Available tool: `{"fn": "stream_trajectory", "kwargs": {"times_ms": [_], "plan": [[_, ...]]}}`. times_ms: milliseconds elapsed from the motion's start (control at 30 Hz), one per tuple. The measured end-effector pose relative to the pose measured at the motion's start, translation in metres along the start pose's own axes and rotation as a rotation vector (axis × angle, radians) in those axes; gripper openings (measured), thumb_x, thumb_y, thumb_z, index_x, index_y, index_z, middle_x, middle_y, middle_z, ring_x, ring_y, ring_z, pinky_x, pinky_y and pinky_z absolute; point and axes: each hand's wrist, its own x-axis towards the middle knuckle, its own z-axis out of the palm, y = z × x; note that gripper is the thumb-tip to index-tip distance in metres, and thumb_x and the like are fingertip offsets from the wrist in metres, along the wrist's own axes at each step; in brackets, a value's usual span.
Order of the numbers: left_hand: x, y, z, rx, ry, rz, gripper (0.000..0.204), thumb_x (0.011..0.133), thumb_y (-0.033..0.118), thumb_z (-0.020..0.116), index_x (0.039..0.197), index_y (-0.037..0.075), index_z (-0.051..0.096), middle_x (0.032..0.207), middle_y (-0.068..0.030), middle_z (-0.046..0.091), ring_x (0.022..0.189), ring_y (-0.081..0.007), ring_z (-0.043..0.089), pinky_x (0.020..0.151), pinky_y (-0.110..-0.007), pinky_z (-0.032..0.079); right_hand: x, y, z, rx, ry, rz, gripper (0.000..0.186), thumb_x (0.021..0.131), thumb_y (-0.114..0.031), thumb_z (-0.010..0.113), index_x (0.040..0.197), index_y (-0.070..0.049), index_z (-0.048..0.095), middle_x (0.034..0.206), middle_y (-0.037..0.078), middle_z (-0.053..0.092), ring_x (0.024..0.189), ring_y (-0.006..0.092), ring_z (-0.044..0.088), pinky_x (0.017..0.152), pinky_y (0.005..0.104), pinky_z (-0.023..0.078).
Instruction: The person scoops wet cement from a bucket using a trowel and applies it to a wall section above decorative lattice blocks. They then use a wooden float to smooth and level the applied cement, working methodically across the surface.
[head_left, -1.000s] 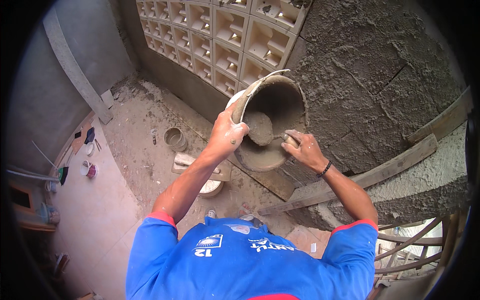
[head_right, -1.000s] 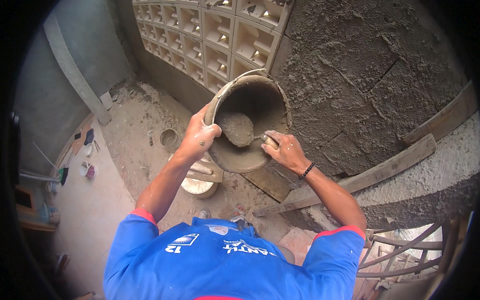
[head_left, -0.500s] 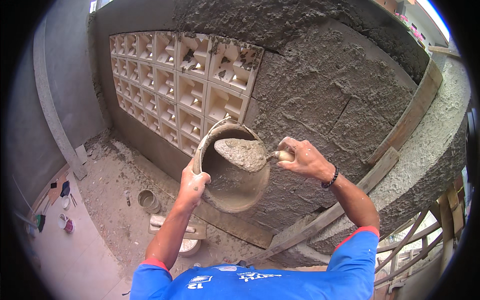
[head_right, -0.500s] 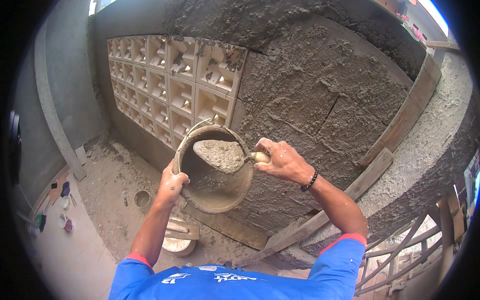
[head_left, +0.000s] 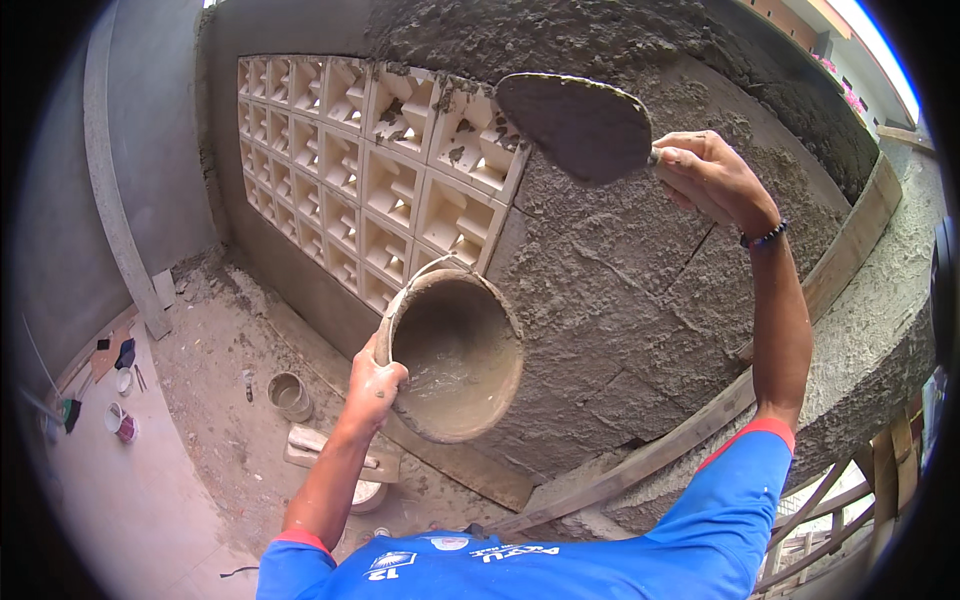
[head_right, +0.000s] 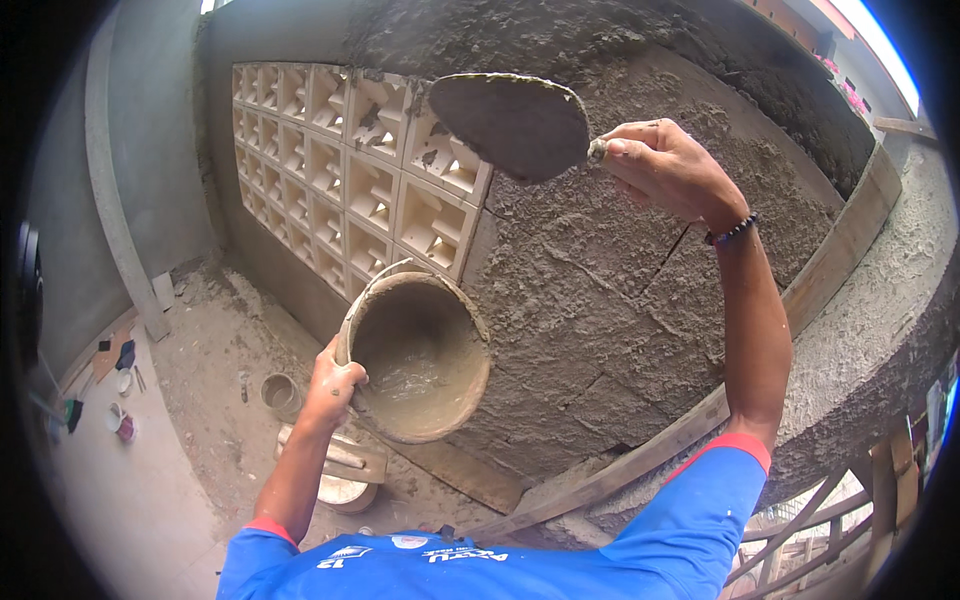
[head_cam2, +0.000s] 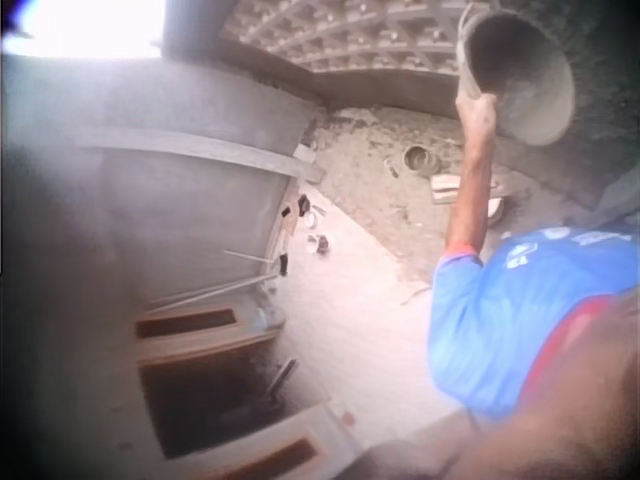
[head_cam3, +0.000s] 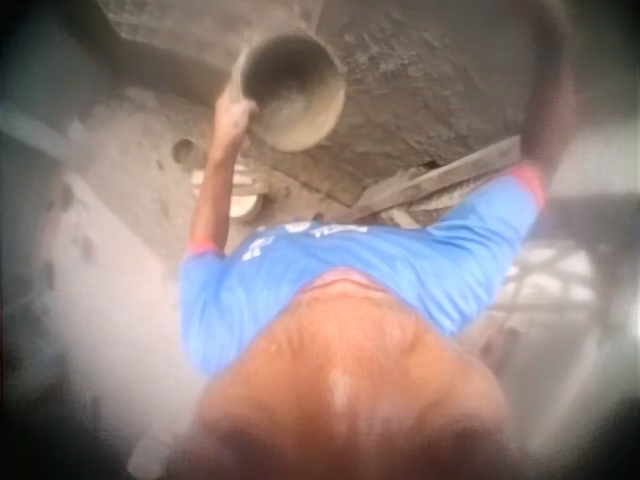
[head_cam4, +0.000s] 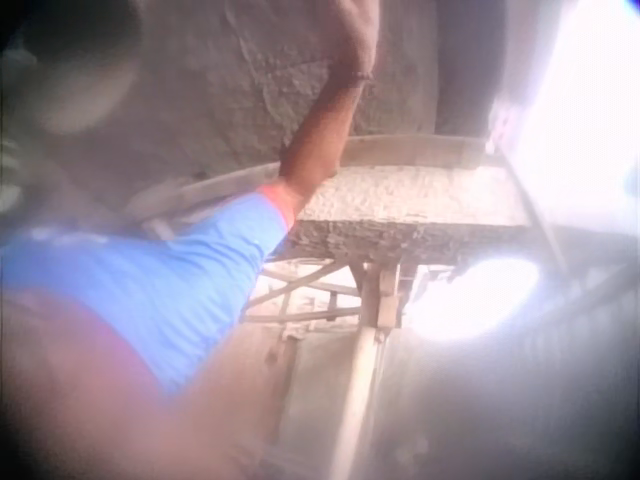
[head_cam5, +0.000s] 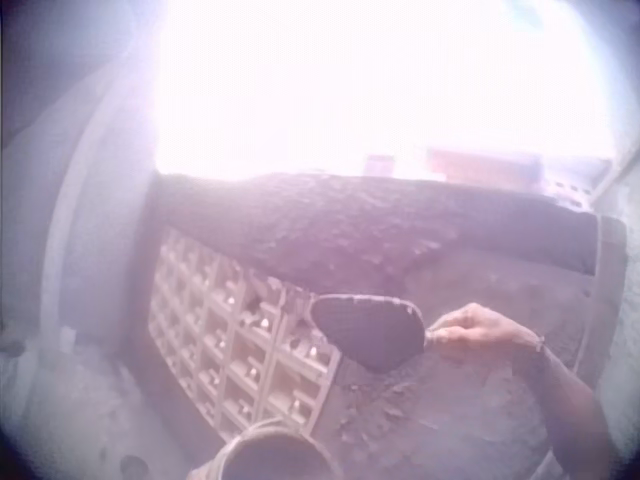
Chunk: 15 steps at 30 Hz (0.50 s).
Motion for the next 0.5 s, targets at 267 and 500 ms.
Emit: {"fn": "stream_trajectory", "kwargs": {"times_ms": [267, 500], "plan": [[-0.004, -0.015, 0.003, 0.003, -0.021, -0.055, 0.064, 0.066, -0.007, 0.049, 0.130, -0.003, 0.055, 0.091, -0.0021, 0.059, 0.070, -0.0085, 0.049, 0.063, -0.022, 0.042, -0.003, 0.023, -0.103, -0.303, 0.619, 0.063, 0.027, 0.101, -0.023, 0.055, 0.108, 0.000, 0.067, 0.065, -0.007, 0.047, 0.054, 0.0032, 0.041, 0.047, 0.0220, 0.033], [0.004, -0.021, 0.013, 0.000, -0.087, -0.072, 0.061, 0.064, -0.003, 0.051, 0.124, -0.003, 0.056, 0.093, -0.0040, 0.059, 0.078, -0.0130, 0.053, 0.067, -0.024, 0.044, -0.056, 0.013, -0.012, -0.156, 0.098, 0.329, 0.027, 0.097, -0.021, 0.059, 0.108, 0.002, 0.064, 0.068, -0.006, 0.046, 0.056, 0.0040, 0.043, 0.047, 0.0217, 0.037]]}}
